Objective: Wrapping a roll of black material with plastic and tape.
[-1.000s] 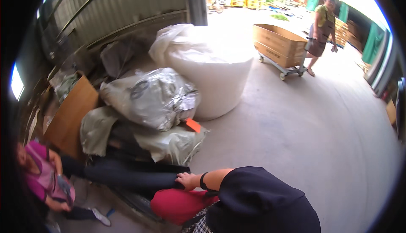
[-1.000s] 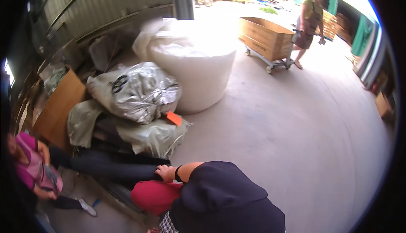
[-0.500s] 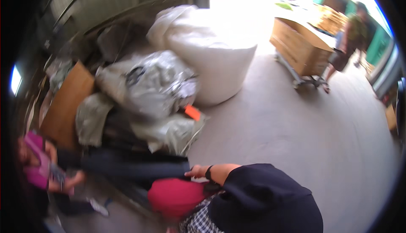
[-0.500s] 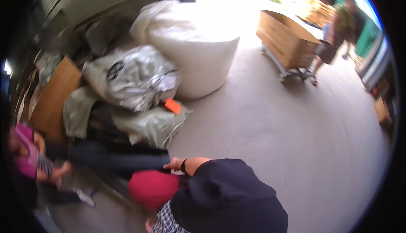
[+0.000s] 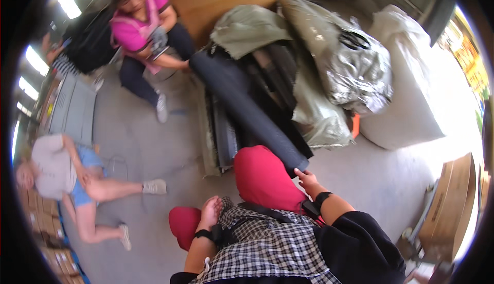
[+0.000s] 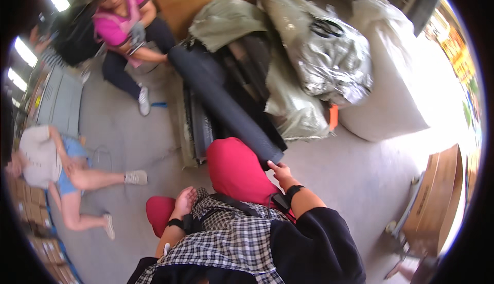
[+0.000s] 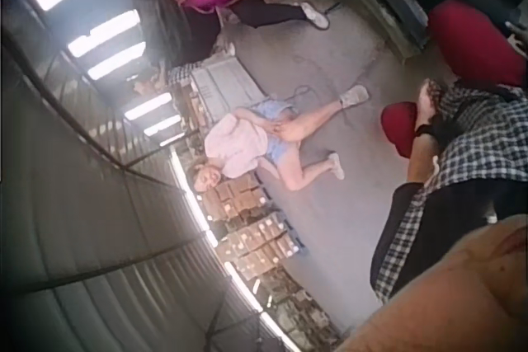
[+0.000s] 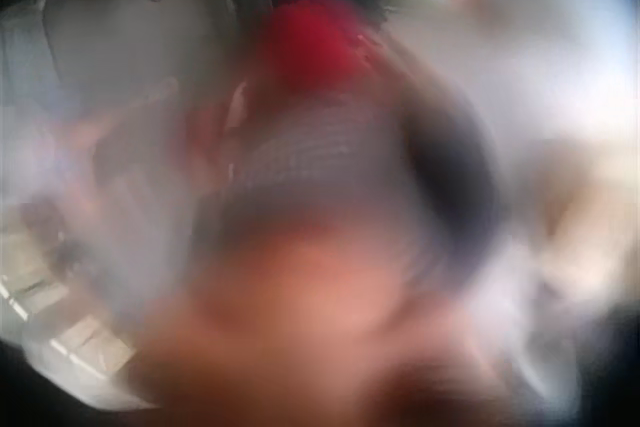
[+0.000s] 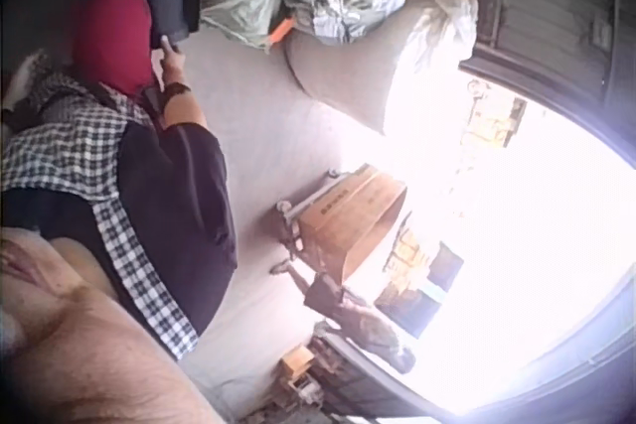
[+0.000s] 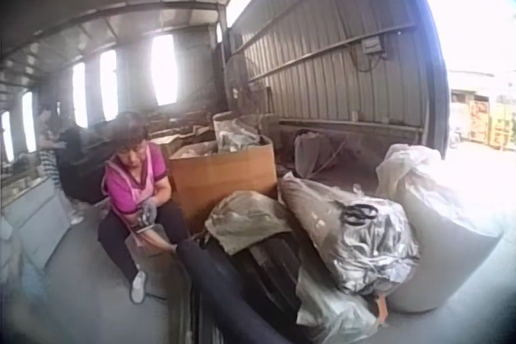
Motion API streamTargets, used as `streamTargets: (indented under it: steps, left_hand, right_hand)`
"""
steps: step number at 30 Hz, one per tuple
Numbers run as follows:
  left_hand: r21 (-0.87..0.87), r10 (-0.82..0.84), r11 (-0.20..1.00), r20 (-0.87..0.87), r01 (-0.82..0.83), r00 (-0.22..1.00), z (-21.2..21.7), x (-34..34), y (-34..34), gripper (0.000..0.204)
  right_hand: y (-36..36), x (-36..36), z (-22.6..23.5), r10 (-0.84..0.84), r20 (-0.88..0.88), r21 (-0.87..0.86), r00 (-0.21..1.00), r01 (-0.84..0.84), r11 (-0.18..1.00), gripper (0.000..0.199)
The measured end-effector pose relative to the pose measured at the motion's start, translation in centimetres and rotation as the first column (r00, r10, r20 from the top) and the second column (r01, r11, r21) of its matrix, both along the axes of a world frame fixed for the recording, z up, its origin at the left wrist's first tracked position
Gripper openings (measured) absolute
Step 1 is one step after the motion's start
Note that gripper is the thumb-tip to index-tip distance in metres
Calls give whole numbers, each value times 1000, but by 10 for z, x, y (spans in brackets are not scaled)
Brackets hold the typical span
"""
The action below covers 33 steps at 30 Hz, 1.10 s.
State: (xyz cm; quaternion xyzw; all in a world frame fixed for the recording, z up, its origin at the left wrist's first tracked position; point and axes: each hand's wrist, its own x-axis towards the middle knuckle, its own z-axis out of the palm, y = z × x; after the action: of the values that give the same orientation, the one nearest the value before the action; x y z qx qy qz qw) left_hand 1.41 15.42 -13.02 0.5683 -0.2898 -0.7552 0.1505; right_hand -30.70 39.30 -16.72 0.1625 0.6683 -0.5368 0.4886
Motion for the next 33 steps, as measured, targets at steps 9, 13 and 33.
streamTargets:
  steps: [9,13,33]
  left_hand:
    - [-70,-41,997,-56,37,998,-20,-1,8,21]
    - [-80,-33,996,-60,28,998,-13,-5,10,19]
    - [-122,-49,992,-80,39,996,-13,-5,19,17]
  right_hand:
    - [-5,-1,-27,-99,-17,-48,995,98,994,79]
    - [-11,-3,-25,-181,63,-133,981,188,973,73]
    - [-17,-43,-9,-331,370,-54,868,376,925,58]
